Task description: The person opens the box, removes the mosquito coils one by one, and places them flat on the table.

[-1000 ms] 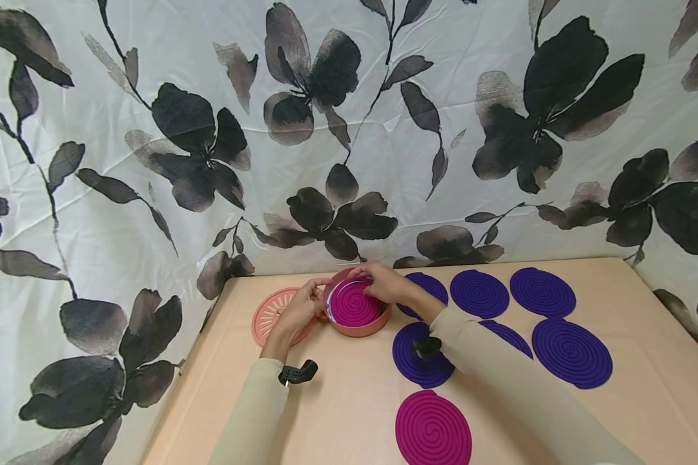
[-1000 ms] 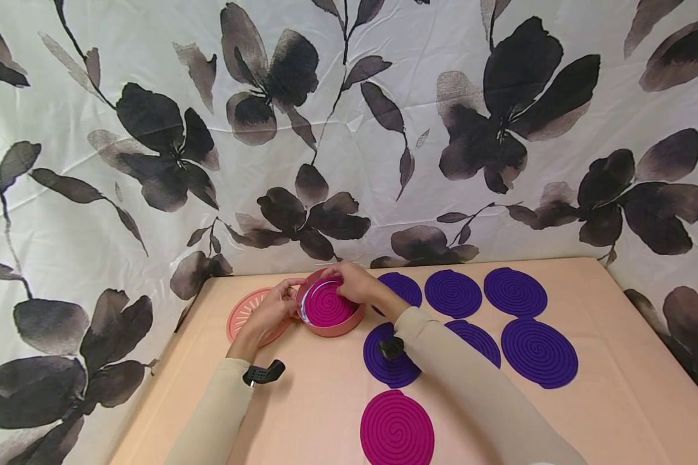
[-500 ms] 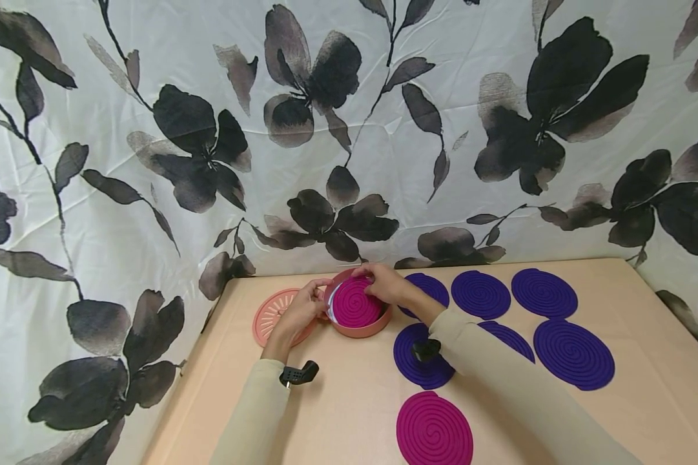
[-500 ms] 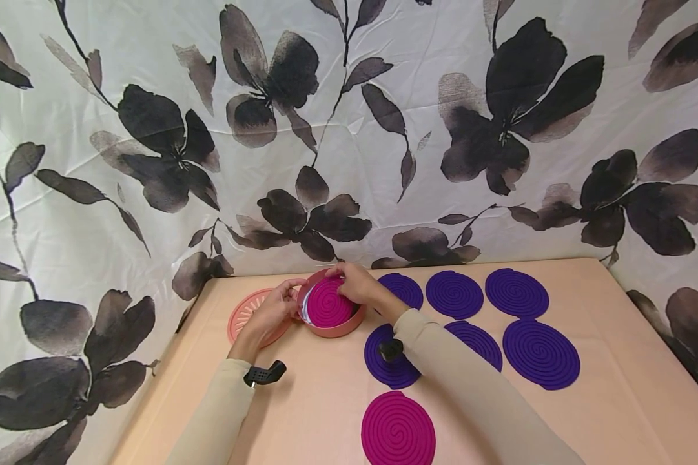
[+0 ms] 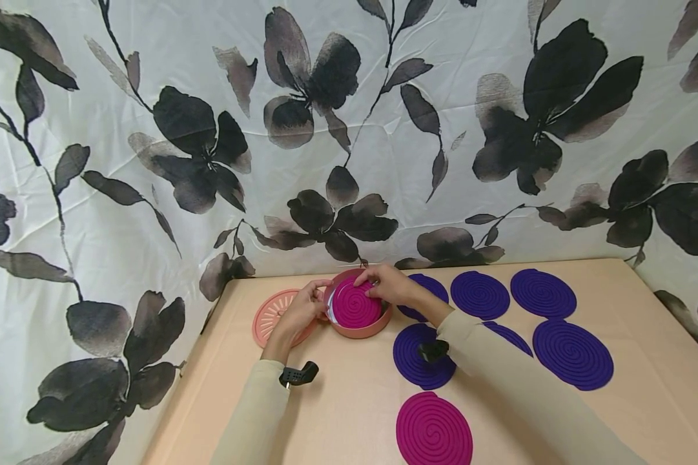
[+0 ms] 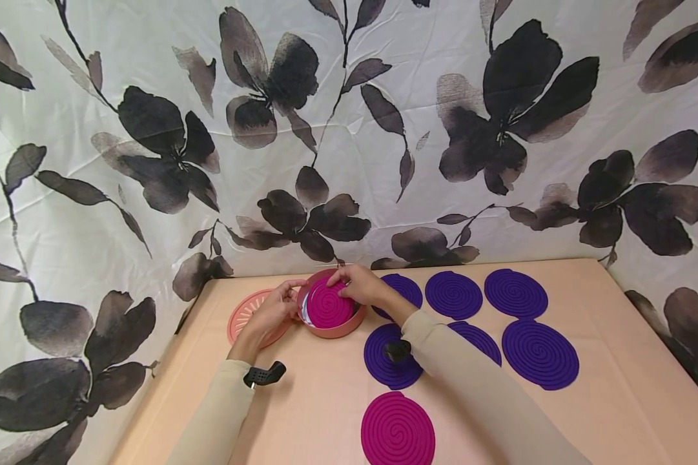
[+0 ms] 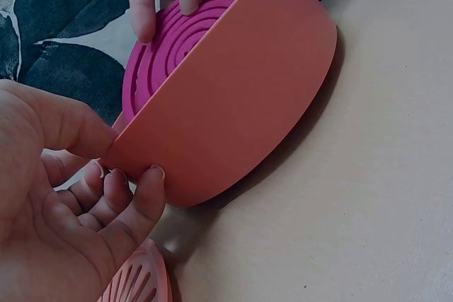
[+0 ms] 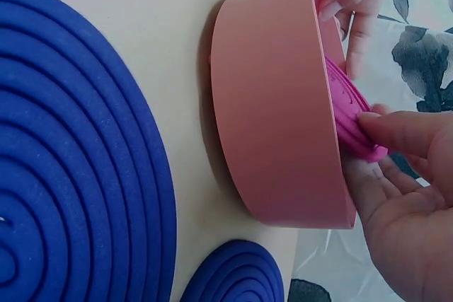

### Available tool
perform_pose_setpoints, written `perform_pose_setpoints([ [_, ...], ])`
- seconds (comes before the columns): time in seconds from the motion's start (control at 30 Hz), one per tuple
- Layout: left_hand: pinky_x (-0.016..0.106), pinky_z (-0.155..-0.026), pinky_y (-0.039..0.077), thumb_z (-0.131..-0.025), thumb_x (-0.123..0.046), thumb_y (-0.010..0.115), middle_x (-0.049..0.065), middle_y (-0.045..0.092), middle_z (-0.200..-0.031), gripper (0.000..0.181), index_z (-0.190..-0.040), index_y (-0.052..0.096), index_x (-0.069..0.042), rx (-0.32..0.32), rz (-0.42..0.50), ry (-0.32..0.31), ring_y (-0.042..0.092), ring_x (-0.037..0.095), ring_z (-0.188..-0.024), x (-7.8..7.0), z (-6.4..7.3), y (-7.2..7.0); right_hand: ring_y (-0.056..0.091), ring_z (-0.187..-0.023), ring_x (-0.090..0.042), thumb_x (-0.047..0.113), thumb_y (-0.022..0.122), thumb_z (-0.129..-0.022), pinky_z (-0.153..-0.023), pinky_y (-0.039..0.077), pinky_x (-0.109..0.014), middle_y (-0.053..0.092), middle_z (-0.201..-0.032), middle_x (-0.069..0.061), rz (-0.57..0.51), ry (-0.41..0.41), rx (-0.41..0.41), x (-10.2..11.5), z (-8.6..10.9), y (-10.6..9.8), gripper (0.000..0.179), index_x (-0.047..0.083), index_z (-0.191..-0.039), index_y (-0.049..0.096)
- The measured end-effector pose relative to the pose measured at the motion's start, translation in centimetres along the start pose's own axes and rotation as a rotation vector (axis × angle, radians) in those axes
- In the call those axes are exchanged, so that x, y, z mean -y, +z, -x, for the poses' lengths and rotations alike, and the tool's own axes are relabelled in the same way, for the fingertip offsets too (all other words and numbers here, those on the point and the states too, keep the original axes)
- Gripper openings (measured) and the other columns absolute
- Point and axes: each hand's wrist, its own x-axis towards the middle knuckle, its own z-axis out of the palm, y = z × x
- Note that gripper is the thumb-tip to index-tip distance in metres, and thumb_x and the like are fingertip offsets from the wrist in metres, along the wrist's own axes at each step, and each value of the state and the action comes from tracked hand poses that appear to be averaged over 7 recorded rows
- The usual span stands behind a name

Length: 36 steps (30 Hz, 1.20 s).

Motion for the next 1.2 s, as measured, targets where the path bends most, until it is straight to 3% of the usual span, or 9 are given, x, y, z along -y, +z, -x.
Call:
perform_pose_setpoints([
  [0.23, 0.028, -0.063, 0.052, -0.085, 0.014, 0.052, 0.008, 0.043, -0.092, 0.06, -0.142, 0.051, -0.004, 0.013, -0.004, 0.015, 0.052, 0.019, -0.07, 0.1, 0.1, -0.1, 0.058, -0.075, -0.016, -0.005, 0.067, -0.091, -0.061, 0.051, -0.024, 0.067, -0.123, -0.01, -0.05, -0.03, -0.012, 0.2, 0.7, -0.3, 0.033, 0.01, -0.119, 0.074],
  [0.5, 0.03, -0.064, 0.052, -0.085, 0.013, 0.053, 0.009, 0.044, -0.093, 0.06, -0.142, 0.05, -0.004, 0.021, -0.012, 0.024, 0.053, 0.019, -0.07, 0.1, 0.3, -0.1, 0.068, -0.1, -0.02, -0.005, 0.068, -0.091, -0.081, 0.058, -0.029, 0.069, -0.122, -0.009, -0.105, -0.088, -0.04, 0.8, 1.9, -1.4, 0.034, 0.011, -0.12, 0.074],
  [0.8, 0.033, -0.066, 0.054, -0.084, 0.011, 0.054, 0.009, 0.044, -0.094, 0.061, -0.142, 0.05, -0.005, 0.006, -0.024, 0.022, 0.053, 0.021, -0.072, 0.0, 0.8, -0.1, 0.067, -0.095, -0.019, -0.001, 0.069, -0.092, -0.074, 0.057, -0.029, 0.066, -0.123, -0.011, -0.18, -0.114, -0.013, 1.5, 3.3, -2.8, 0.035, 0.012, -0.124, 0.072],
  [1.2, 0.032, -0.067, 0.054, -0.087, 0.011, 0.055, 0.01, 0.046, -0.095, 0.058, -0.143, 0.049, -0.004, 0.031, -0.001, 0.022, 0.054, 0.022, -0.075, -0.1, 0.6, -0.2, 0.065, -0.116, -0.028, 0.0, 0.07, -0.092, -0.09, 0.058, -0.035, 0.067, -0.127, -0.011, -0.174, -0.144, 0.042, 1.1, 5.4, -5.2, 0.033, 0.008, -0.124, 0.071],
])
